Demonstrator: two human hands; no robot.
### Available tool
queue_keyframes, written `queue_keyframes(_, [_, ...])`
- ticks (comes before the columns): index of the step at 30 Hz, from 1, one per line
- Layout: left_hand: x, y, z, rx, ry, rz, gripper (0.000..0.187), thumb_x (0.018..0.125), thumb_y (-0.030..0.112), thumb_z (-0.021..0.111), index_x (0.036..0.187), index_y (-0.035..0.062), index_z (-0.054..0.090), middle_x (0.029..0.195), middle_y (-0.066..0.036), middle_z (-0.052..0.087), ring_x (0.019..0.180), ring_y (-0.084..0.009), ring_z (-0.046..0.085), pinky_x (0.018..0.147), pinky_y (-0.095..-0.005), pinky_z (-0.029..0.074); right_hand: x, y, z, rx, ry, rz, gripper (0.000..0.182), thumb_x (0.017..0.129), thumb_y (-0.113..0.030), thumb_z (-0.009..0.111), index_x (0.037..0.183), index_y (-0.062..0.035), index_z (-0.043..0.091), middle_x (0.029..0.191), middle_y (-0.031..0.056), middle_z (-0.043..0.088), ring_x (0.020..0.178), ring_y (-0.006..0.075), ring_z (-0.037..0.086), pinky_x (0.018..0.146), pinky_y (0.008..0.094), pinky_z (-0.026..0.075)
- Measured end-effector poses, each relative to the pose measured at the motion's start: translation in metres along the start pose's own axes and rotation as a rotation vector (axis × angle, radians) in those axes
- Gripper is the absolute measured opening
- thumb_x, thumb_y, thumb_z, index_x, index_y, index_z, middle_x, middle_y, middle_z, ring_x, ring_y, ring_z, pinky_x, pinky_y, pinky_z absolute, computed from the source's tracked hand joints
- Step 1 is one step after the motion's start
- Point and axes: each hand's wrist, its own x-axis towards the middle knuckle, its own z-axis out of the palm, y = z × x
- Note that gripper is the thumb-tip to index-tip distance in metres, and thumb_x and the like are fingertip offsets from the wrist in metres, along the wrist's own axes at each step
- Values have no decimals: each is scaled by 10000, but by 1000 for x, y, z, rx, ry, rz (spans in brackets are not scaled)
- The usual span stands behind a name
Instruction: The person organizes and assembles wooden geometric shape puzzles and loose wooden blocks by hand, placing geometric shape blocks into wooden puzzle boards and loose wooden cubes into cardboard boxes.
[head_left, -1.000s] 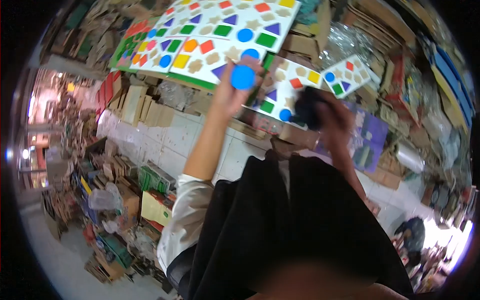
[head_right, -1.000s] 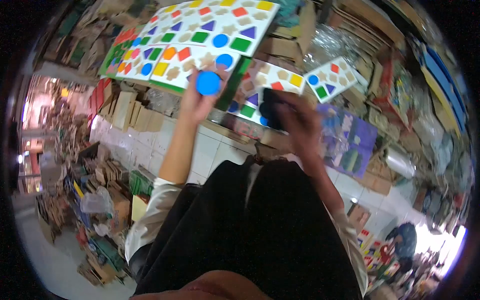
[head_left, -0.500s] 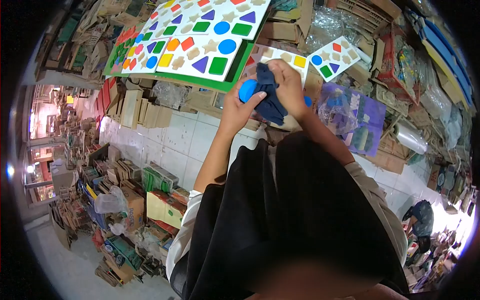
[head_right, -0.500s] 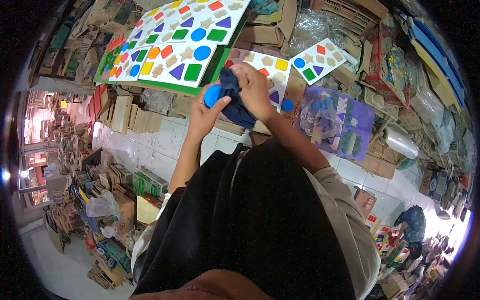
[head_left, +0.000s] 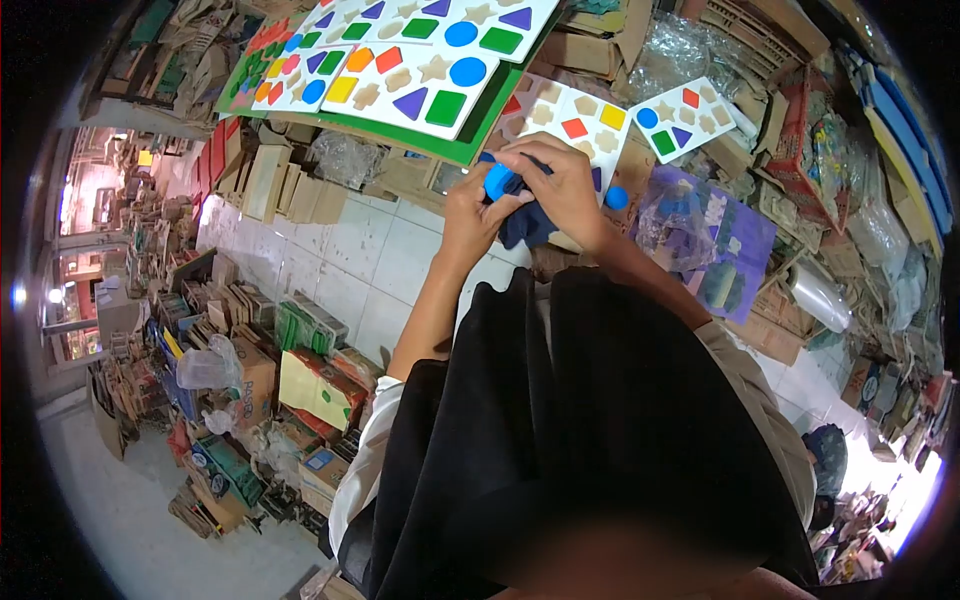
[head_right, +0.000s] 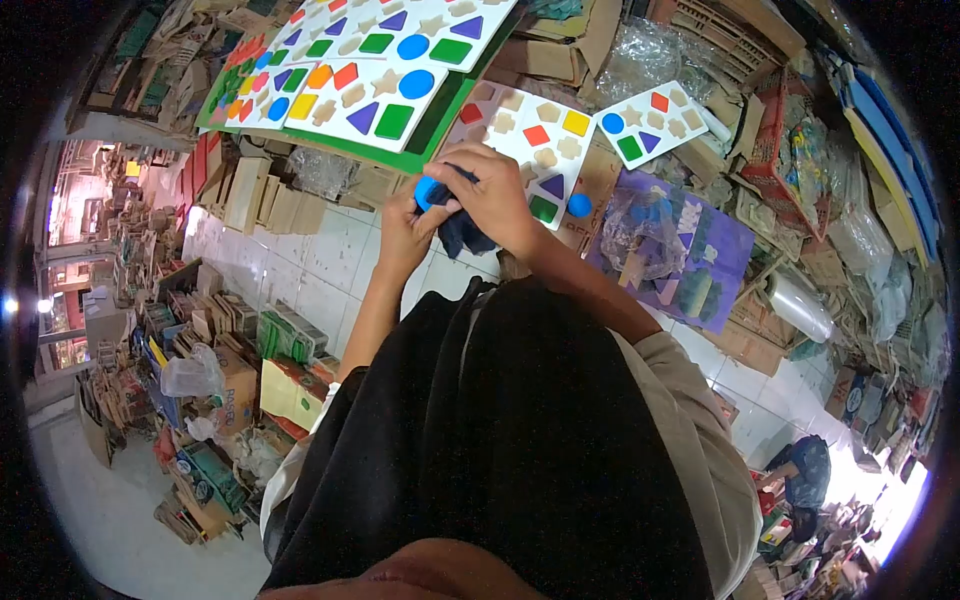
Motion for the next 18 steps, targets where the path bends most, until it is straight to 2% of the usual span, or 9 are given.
queue_keyframes(2, [-6,-9,3,-46,31,44,210,755,133,655,874,-24,584,724,-45,577,650,-105,523,584,-256,427,0,-3,-4,-107,18,-114,162,798,-169,599,909,-57,638,752,98,595,680,209,581,611,269,450])
queue_keyframes(4, [-13,-2,-1,-460,68,-344,226,742,98,658,918,-25,589,810,-86,584,735,-154,561,638,-257,441,3,-13,-21,-465,-136,59,196,818,-254,571,866,-75,634,744,94,586,683,229,577,587,281,441])
queue_keyframes(5, [-13,-14,-4,-432,139,-215,267,761,95,647,996,-17,586,879,-99,600,791,-145,562,695,-254,450,9,-17,-31,-581,-228,390,252,848,-304,529,830,-63,601,729,66,584,678,170,576,562,276,426])
queue_keyframes(6, [-11,-12,-6,-432,145,-216,267,761,95,647,996,-17,586,879,-99,600,791,-145,562,695,-254,450,11,-13,-39,-580,-233,387,252,848,-304,529,830,-63,601,729,66,584,678,170,576,562,276,426])
queue_keyframes(9, [-9,-4,-5,-75,197,-40,294,750,64,638,1033,2,589,955,-138,610,851,-201,588,740,-282,454,9,-11,-48,319,-197,602,223,859,-257,539,838,-36,557,746,12,561,670,72,529,589,229,412])
queue_keyframes(12, [-3,7,5,114,206,6,316,723,40,630,1034,5,591,991,-153,605,884,-267,591,767,-315,453,0,-31,-14,309,-38,311,146,785,-162,638,826,-32,586,811,38,556,742,107,526,670,243,418])
queue_keyframes(14, [-1,2,11,135,204,15,333,696,17,617,1028,8,594,1009,-157,600,906,-308,580,786,-339,449,-6,-21,2,-101,-72,-69,135,704,-79,699,802,-33,619,875,58,539,860,142,513,748,286,416])
queue_keyframes(16, [1,0,16,123,342,95,341,683,3,605,1023,21,599,1017,-158,600,915,-305,581,793,-340,448,-5,-17,4,-13,-66,30,127,674,-85,717,770,-48,643,924,75,517,963,174,480,792,317,397])
queue_keyframes(18, [-3,-1,18,67,325,34,326,697,5,612,1022,21,600,1017,-154,600,933,-297,577,794,-342,449,-6,2,11,169,50,28,131,707,-95,699,806,-44,630,858,48,549,853,140,520,740,278,419])
